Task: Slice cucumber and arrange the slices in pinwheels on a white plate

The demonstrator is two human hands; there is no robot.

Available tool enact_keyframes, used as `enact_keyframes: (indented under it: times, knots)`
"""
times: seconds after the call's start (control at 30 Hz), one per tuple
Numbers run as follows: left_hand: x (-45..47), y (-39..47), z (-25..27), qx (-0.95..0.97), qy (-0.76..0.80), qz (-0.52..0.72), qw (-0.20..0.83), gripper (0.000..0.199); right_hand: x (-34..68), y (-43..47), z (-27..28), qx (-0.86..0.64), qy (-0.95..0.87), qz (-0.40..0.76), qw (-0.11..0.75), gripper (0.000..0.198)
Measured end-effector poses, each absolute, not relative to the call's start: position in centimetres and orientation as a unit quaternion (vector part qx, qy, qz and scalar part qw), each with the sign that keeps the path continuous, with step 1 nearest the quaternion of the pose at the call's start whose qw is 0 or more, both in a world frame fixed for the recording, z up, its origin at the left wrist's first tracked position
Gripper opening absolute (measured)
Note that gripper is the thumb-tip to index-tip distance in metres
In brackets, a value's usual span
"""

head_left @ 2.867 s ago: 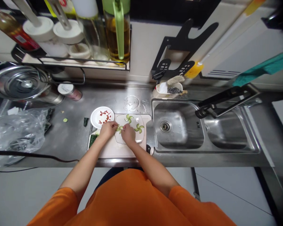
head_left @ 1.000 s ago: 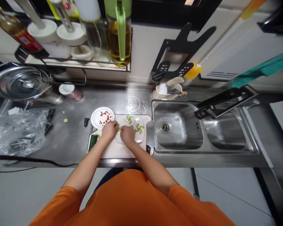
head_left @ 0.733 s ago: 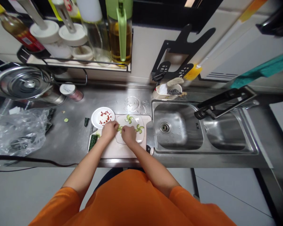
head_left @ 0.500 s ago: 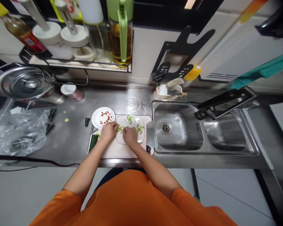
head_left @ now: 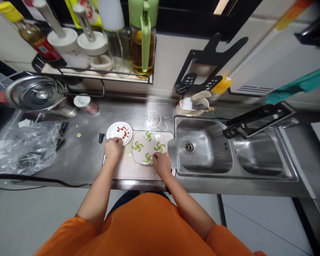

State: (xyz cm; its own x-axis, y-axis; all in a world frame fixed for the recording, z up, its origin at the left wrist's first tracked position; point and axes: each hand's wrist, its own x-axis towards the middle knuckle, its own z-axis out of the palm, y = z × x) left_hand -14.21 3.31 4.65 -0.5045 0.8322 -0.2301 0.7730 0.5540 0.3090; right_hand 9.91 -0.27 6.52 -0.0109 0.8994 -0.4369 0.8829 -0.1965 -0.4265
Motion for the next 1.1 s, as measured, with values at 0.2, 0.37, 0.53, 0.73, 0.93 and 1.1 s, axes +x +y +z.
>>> enact_keyframes:
  times: [0.2,0.37,0.53,0.73,0.93,1.1]
  knots:
    - [-13.6,4.5,4.3,0.449,0.866,0.068,0.21,0.034,9.9,-0.7,6.5,-0.696,-0.639,0.327,0.014,0.02]
    - [-13.5,5.0,4.5,0.452,0.864,0.063,0.213,0.03,10.0,-0.8,6.5,-0.691,-0.644,0.328,0.009,0.019]
    - [-13.6,4.7,4.8,0.436,0.868,0.083,0.224,0.03,10.1,-0.8,6.5,-0.686,-0.646,0.334,0.008,0.019]
    - [-13.1,3.3,5.3,0.468,0.849,0.141,0.201,0.03,10.0,-0.6,6.4,-0.684,-0.649,0.331,0.016,0.02]
    - [-10.7,1.5,4.9,0.552,0.777,0.196,0.231,0.024,9.7,-0.3,6.4,-0.676,-0.655,0.335,0.02,0.02]
    - [-8.9,0.9,4.4,0.564,0.761,0.167,0.273,0.019,8.4,1.2,6.2,-0.662,-0.674,0.327,0.011,0.022]
